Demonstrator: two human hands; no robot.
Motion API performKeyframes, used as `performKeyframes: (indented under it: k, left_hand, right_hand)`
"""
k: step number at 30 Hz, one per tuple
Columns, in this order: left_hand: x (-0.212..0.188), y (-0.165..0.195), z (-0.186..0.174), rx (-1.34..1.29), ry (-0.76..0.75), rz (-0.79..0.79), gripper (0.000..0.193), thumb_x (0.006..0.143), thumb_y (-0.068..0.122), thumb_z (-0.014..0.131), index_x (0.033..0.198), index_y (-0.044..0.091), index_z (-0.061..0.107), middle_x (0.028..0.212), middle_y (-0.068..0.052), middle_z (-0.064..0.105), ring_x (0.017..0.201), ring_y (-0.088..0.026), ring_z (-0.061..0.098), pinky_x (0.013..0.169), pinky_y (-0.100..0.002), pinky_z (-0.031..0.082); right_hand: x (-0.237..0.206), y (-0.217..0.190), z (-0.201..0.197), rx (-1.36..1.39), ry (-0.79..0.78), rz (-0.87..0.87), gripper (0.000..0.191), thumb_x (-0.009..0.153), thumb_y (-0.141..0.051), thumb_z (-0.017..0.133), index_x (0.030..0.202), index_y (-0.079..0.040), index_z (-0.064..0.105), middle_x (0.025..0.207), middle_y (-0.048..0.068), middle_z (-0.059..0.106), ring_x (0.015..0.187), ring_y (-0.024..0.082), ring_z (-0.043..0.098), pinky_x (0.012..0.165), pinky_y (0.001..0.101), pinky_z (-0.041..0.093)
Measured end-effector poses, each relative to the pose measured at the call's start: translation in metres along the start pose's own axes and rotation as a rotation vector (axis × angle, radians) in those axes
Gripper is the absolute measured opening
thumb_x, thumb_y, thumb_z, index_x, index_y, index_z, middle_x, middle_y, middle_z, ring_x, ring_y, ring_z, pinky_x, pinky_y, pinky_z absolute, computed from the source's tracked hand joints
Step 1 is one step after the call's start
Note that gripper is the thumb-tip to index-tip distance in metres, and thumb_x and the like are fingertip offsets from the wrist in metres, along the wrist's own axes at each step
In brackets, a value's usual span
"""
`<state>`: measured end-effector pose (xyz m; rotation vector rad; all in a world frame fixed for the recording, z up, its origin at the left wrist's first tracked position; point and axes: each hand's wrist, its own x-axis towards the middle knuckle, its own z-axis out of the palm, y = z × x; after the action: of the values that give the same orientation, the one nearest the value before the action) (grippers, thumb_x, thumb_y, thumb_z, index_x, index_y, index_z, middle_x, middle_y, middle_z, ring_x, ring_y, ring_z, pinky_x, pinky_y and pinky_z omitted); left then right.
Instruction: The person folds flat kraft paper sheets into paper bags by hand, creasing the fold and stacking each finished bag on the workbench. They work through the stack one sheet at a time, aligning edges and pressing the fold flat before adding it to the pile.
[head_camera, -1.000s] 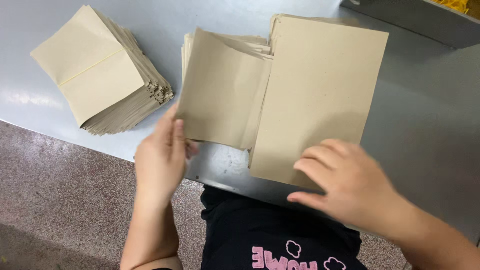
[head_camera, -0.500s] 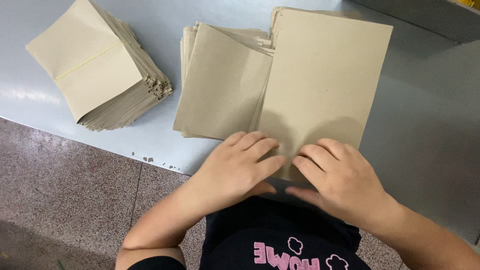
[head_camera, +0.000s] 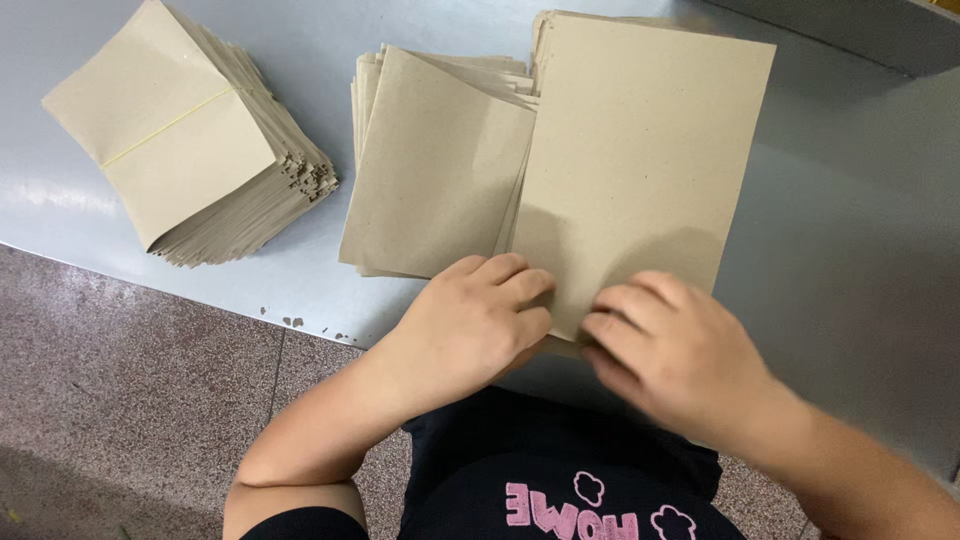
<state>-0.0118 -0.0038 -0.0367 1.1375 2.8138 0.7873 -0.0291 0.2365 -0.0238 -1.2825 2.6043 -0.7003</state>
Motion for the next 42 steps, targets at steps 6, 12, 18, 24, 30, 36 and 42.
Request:
performKeyframes:
  k: [6,12,18,24,30,36,42]
  left_hand:
    - [0.000,0.003,0.009,-0.076,0.236,-0.167,0.035,0.087,0.028,0.086,0.113,0.014,0.066,0.136,-0.008,0.063,0.131,-0.031,0.058,0.102,-0.045,0.049]
    - [0.007,0.003,0.029,-1.591,0.545,-0.236,0.104,0.082,0.032,0.097,0.160,0.026,0.027,0.166,-0.006,0.031,0.155,-0.020,0.036,0.128,-0.038,0.034]
    - [0.015,0.008,0.031,-1.128,0.442,-0.229,0.041,0.095,0.016,0.078,0.131,0.008,0.061,0.132,-0.009,0.072,0.124,-0.021,0.072,0.107,-0.035,0.058]
    - [0.032,0.005,0.037,-0.690,0.633,-0.128,0.048,0.084,0.007,0.085,0.125,0.008,0.061,0.120,-0.007,0.069,0.114,-0.021,0.067,0.102,-0.033,0.053]
    - [0.033,0.015,0.061,-0.817,0.714,-0.325,0.039,0.089,0.012,0.091,0.116,0.007,0.063,0.114,-0.007,0.068,0.105,-0.016,0.069,0.093,-0.028,0.058]
    - [0.015,0.005,0.035,-1.010,0.651,-0.138,0.033,0.097,0.008,0.081,0.124,0.002,0.062,0.106,-0.007,0.073,0.097,-0.012,0.072,0.089,-0.026,0.057]
    - [0.020,0.018,0.008,-0.907,0.276,-0.324,0.010,0.097,0.014,0.072,0.105,0.009,0.073,0.088,-0.004,0.073,0.078,-0.015,0.072,0.069,-0.029,0.056]
  right_hand:
    - [-0.015,-0.005,0.006,-0.056,0.166,0.080,0.022,0.081,-0.014,0.078,0.102,-0.007,0.071,0.101,0.008,0.073,0.099,0.028,0.069,0.083,0.0401,0.054]
    - [-0.035,0.000,-0.031,1.026,0.178,0.003,0.019,0.094,-0.003,0.065,0.111,-0.011,0.061,0.105,0.012,0.079,0.107,0.021,0.079,0.097,0.0391,0.057]
    - [-0.017,0.004,-0.018,0.589,0.637,0.175,0.047,0.101,0.000,0.054,0.145,-0.008,0.043,0.149,0.017,0.050,0.143,0.024,0.046,0.121,0.0400,0.038]
    - [-0.012,0.017,0.007,1.032,0.739,0.224,0.065,0.111,0.000,0.045,0.166,-0.012,0.012,0.146,0.015,0.052,0.127,0.020,0.056,0.116,0.0369,0.043]
    - [-0.024,0.029,0.037,1.093,0.750,0.235,0.043,0.119,-0.004,0.043,0.159,-0.003,0.029,0.129,0.014,0.059,0.110,0.013,0.058,0.102,0.0266,0.045]
    - [-0.041,0.031,0.032,1.232,0.779,0.320,0.028,0.114,-0.006,0.047,0.140,0.003,0.052,0.128,0.010,0.063,0.116,0.012,0.060,0.108,0.0254,0.046]
    - [-0.024,0.015,-0.007,0.453,0.579,0.198,0.016,0.104,-0.015,0.064,0.112,-0.003,0.058,0.103,0.007,0.065,0.093,0.018,0.061,0.088,0.0321,0.046]
